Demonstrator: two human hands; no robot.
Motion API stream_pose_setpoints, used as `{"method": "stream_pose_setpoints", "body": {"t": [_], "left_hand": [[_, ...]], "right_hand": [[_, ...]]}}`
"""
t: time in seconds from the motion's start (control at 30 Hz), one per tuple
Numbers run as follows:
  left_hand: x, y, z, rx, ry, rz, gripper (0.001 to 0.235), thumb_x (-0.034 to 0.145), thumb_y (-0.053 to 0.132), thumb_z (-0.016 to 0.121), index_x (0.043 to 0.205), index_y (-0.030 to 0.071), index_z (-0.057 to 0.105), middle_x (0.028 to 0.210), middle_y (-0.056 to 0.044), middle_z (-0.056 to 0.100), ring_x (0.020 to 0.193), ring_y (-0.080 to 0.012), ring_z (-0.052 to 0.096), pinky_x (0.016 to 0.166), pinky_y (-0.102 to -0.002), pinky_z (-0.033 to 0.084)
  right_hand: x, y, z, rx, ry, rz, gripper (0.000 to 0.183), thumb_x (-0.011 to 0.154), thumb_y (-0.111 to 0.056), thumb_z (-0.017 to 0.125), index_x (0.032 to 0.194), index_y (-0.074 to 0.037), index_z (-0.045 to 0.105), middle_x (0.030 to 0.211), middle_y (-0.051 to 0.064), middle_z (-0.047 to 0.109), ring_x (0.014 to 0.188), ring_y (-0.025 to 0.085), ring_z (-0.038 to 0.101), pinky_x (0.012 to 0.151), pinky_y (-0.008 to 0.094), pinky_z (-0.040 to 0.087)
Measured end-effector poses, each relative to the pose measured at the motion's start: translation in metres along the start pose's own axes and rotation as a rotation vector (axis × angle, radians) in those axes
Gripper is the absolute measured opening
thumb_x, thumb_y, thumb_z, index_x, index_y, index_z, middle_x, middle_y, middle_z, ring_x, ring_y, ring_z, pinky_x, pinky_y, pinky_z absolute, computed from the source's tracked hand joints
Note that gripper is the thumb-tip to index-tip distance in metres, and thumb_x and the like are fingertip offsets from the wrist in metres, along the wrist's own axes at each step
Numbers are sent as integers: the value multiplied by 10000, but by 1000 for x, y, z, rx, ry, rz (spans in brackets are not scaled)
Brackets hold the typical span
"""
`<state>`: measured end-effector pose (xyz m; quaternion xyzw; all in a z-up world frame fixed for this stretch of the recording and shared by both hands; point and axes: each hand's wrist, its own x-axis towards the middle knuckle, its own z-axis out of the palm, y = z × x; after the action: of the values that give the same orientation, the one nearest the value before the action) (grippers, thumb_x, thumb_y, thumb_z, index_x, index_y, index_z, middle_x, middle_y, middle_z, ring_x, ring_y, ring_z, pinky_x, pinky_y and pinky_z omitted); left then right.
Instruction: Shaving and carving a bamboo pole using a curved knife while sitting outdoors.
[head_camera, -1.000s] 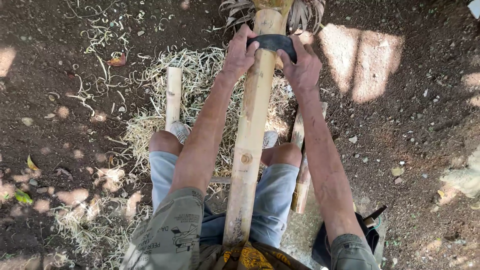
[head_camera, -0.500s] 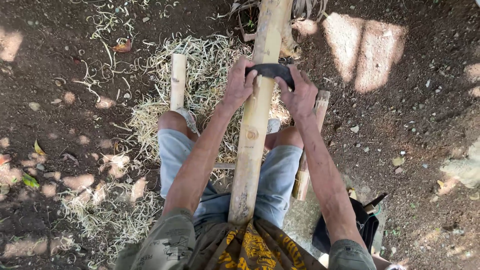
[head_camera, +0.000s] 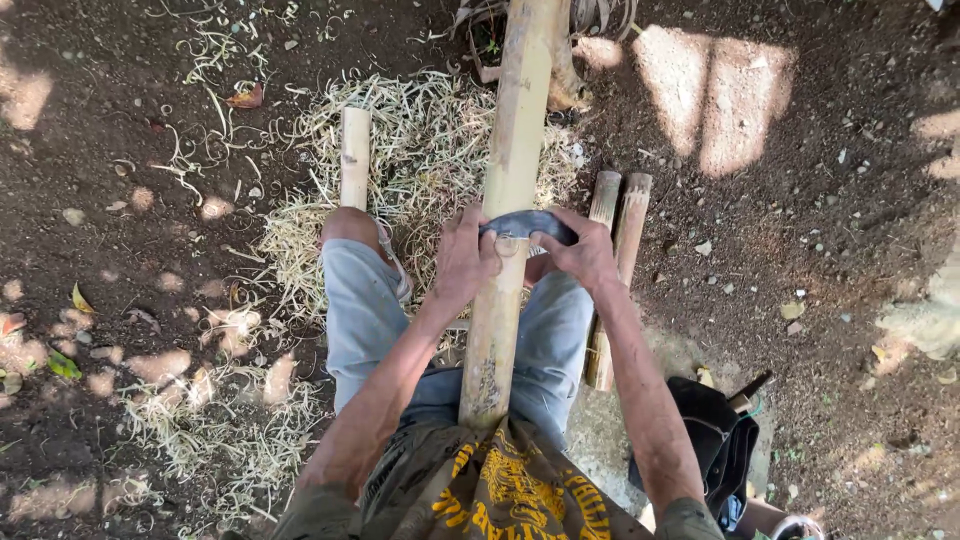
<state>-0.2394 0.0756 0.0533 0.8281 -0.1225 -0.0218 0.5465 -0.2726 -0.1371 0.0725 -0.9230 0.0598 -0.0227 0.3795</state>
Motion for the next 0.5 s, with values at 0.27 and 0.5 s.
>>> {"method": "stream_pose_setpoints", "body": {"t": [0.27,0.5], "left_hand": [[-60,-20,-8,-489,22,-216,527,974,349,665,1387,60,508,1164,-143,661,1127,-263,637,990,-458,527],[-126,-56,28,-1167,-428,-482,692,880,333,768,1386,-50,494,1105,-166,656,941,-236,668,783,-419,595]], "right_hand": [[-48,43,20,246,333,163,439,904,-218,804,1278,-8,708,899,52,728,755,89,653,670,257,528],[-83,47,33,443,620,332,480,923,-264,798,1271,48,691,749,-58,598,595,31,451,501,229,344]]}}
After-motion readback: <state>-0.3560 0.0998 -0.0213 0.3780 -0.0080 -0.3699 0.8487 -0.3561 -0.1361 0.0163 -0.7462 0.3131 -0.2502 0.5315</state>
